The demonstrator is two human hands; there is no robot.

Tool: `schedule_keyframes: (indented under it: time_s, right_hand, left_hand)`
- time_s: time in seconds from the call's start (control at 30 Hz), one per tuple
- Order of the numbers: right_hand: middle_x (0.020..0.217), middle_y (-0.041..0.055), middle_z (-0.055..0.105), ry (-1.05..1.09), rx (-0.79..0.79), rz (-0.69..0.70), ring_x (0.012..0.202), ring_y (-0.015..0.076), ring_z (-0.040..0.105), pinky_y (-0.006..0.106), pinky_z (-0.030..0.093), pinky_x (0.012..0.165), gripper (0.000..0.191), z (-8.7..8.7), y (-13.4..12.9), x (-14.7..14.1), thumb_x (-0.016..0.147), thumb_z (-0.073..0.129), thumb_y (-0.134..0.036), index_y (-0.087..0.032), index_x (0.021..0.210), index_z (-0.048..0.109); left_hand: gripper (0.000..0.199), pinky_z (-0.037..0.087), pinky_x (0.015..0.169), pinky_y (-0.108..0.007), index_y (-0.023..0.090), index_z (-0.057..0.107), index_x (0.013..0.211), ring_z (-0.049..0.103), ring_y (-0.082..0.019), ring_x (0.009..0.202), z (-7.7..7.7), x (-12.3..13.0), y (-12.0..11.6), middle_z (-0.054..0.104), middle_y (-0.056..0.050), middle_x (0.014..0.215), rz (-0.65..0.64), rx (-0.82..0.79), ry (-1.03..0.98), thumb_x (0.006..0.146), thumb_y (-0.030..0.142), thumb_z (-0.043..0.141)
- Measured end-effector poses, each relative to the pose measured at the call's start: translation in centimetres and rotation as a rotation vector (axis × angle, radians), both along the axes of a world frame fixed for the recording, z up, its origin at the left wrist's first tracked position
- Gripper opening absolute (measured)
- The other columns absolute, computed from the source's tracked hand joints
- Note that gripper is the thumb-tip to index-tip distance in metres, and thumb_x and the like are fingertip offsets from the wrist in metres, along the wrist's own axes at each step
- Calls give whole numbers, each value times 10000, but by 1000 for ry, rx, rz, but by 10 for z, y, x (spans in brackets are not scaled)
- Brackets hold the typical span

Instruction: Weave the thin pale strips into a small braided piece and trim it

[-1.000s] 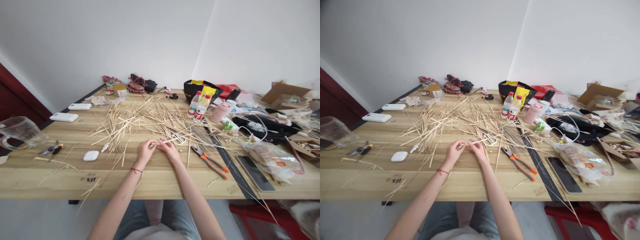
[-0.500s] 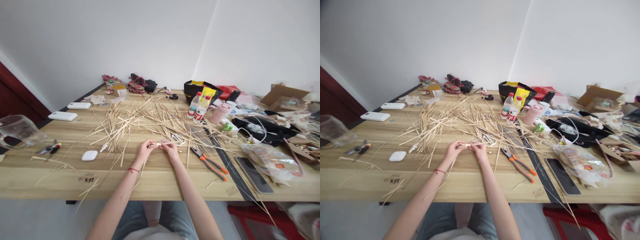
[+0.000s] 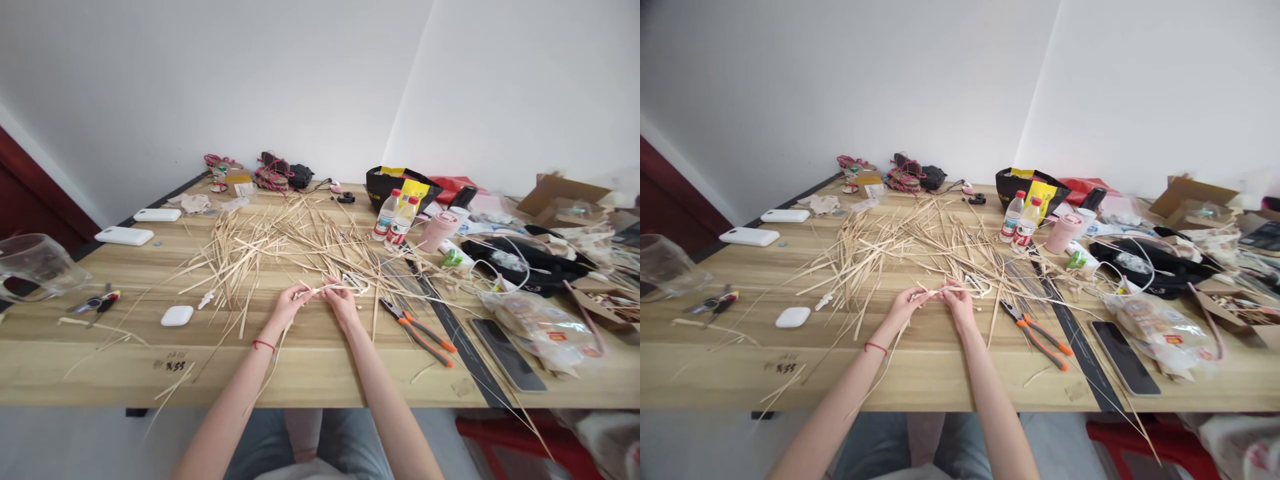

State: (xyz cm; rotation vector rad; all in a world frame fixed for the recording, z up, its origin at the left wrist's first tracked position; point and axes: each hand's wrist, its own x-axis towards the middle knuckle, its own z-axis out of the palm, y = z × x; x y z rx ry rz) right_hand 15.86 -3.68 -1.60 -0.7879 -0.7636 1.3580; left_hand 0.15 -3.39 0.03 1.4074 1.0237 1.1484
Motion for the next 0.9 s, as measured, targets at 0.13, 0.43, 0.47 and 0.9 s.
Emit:
schedule_keyframes:
  time_s: [0.13,0.43,0.47,0.9]
  right_hand:
    - [741,1,669,57,-25,-11,694,149,636,322,507,765,427,-4,2,-1,561,775,-260,-199,919,552]
    - [837,42,693,-13,-63,96,686,131,619,253,488,685,249,-7,4,0,579,746,-252,-168,796,658]
    - [852,47,692,-10,-54,115,706,135,619,257,487,707,230,-6,4,0,581,743,-250,-166,781,669]
    - [935,41,665,-28,-63,66,609,91,556,238,485,650,305,1,3,-1,616,739,-375,-182,847,695]
  left_hand:
    - [355,444,569,-248,140,657,850,570,-133,618,3,-1,-1,701,-73,803,-14,0,-11,690,456,644]
    - [350,418,582,-259,147,638,856,603,-159,603,9,2,-3,695,-67,696,-33,-129,-83,683,451,648]
    - [350,415,586,-258,148,638,863,601,-159,605,8,2,-3,691,-63,686,-31,-128,-89,690,452,641]
    - [309,427,637,-254,152,621,867,595,-158,679,11,-2,-3,654,-38,711,-79,-73,-68,680,396,654]
